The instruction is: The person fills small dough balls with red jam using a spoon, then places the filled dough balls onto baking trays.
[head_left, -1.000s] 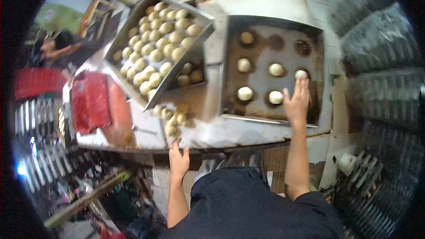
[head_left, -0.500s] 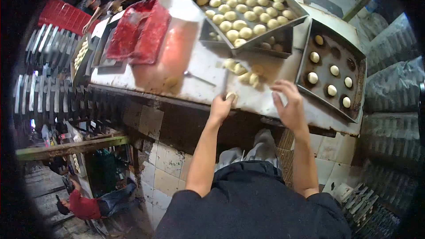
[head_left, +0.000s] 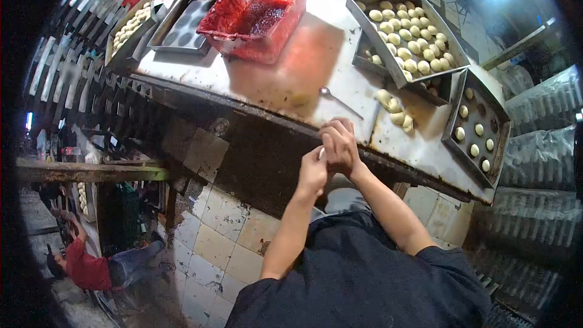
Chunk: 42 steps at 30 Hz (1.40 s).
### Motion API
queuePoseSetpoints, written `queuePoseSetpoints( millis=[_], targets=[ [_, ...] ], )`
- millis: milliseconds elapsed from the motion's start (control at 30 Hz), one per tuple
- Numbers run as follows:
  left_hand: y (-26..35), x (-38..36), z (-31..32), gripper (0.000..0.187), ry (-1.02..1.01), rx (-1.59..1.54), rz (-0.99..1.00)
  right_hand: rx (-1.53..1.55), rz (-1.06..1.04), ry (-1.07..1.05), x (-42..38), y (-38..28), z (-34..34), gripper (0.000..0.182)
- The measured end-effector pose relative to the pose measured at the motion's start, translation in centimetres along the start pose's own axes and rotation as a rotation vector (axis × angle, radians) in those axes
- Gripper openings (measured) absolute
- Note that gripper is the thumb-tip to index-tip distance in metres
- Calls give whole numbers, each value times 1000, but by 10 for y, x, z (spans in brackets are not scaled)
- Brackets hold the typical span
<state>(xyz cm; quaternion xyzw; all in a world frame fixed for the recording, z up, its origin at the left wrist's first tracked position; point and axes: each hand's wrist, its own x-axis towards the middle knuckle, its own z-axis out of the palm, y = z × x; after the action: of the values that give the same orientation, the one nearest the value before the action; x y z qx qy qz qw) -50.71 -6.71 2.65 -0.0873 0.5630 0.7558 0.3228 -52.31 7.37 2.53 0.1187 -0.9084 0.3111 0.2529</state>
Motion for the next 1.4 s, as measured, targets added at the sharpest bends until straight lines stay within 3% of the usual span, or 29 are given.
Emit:
queuePoseSetpoints(
  millis=[33,100,133,200,267,300,367,433,500,567,633,667,733,833,867,900,967,1033,1100,1200,1400],
  targets=[
    [23,4,-7,38,-36,69,-122,9,48,-30,9,5,3,22],
    [25,30,-21,31,-16,-109,-83,49,133,-89,30,12,10,25],
    [38,36,-27,31,66,-124,-119,61,100,-55,45,24,11,17],
    [55,53,-55,32,73,-291,5,-119,330,-4,51,64,37,20],
    [89,68,-82,31,73,-371,112,-395,521,-295,67,82,29,30],
    [104,75,-97,31,98,-329,116,-428,520,-436,67,100,30,28],
    [123,89,-124,31,147,-210,92,-209,542,-380,74,122,41,26],
    [139,105,-131,33,179,-151,30,439,921,-398,120,109,38,20],
    [149,132,-122,32,187,-81,-20,1289,1051,-376,173,67,22,10],
    [140,163,-115,28,142,-171,-80,1491,1018,-463,196,47,40,7],
    [167,175,-110,27,50,16,-306,1453,909,-435,204,38,73,7],
    [173,185,-125,28,-14,-95,-305,1463,986,-362,195,42,92,6],
    [180,199,-151,30,-131,-339,-316,1252,1102,-456,219,32,87,6],
    [200,217,-205,37,-60,-276,-383,1029,1141,-398,282,13,64,10],
    [223,224,-226,39,-119,-174,-457,731,878,-332,315,7,60,13],
    [263,239,-243,40,-226,273,-634,437,613,-281,351,5,60,16],
    [271,255,-276,41,-366,338,-515,153,482,-350,416,5,78,18],
    [282,270,-297,44,-454,236,-532,-86,360,-584,443,23,127,14],
    [313,282,-309,42,-519,351,-544,-116,256,-828,451,43,174,23],
    [317,289,-335,39,-505,316,-510,-121,148,-901,451,55,221,17],
    [303,287,-373,37,-439,202,-419,-270,313,-1042,463,51,224,13]
  ],
)
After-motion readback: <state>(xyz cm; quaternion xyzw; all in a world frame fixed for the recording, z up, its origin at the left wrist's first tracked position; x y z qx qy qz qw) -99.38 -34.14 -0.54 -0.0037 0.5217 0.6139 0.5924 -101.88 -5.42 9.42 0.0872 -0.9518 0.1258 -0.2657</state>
